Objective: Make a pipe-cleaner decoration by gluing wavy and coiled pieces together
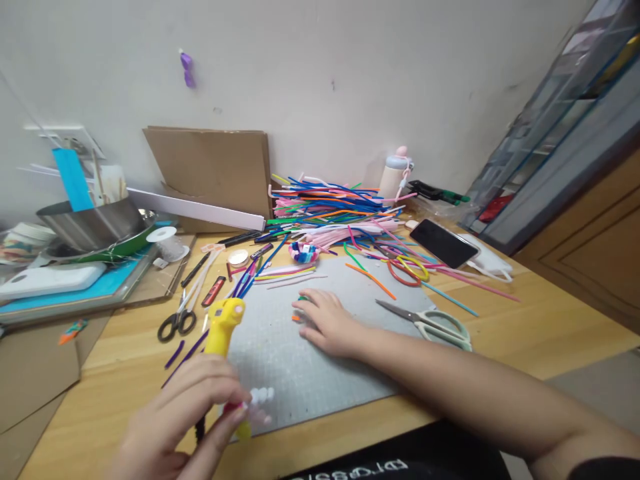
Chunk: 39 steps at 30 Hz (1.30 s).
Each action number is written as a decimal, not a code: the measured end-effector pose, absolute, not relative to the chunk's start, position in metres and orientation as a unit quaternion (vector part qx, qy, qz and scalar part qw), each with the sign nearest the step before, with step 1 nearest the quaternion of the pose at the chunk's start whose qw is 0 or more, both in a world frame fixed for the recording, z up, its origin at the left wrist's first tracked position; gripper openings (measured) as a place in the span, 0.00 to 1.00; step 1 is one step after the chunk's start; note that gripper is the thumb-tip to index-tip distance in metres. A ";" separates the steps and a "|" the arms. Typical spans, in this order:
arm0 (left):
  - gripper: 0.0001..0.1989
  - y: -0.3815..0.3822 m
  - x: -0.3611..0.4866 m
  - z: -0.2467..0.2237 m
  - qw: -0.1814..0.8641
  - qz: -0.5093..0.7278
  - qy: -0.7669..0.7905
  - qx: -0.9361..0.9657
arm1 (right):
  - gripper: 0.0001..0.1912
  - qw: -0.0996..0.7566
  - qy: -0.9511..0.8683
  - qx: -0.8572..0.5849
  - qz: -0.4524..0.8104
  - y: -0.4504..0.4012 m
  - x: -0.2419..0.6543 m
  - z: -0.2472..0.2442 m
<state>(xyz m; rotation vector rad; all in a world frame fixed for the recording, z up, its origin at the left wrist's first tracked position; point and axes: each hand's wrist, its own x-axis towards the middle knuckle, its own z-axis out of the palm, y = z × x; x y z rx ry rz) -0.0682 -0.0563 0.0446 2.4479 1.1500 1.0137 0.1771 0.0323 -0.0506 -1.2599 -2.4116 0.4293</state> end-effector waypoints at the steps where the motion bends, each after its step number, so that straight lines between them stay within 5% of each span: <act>1: 0.06 -0.056 -0.062 0.047 0.132 0.332 0.376 0.855 | 0.25 0.222 -0.852 -0.447 0.157 0.037 0.179 -0.047; 6: 0.10 -0.050 -0.039 0.055 0.132 0.314 0.337 0.878 | 0.16 0.471 -0.685 -0.492 0.257 0.038 0.199 -0.020; 11: 0.11 -0.038 -0.010 0.063 0.089 0.333 0.301 0.889 | 0.20 0.344 -0.564 -0.344 0.667 0.016 0.203 0.004; 16: 0.10 -0.031 0.035 0.056 0.108 0.287 0.228 0.924 | 0.21 0.387 -0.459 -0.220 0.769 0.000 0.201 0.018; 22: 0.09 -0.038 0.059 0.052 0.160 0.283 0.203 0.924 | 0.16 0.446 -0.351 -0.275 0.776 -0.009 0.212 0.019; 30: 0.06 -0.033 0.025 0.058 0.658 0.427 0.334 0.522 | 0.09 0.618 -0.348 -0.257 0.656 0.000 0.261 0.046; 35: 0.10 -0.013 0.012 0.037 0.704 0.450 0.380 0.397 | 0.11 0.681 -0.454 -0.279 0.502 -0.007 0.283 0.085; 39: 0.13 0.001 0.001 0.024 0.716 0.455 0.383 0.366 | 0.11 0.578 -0.509 -0.273 0.577 -0.006 0.270 0.075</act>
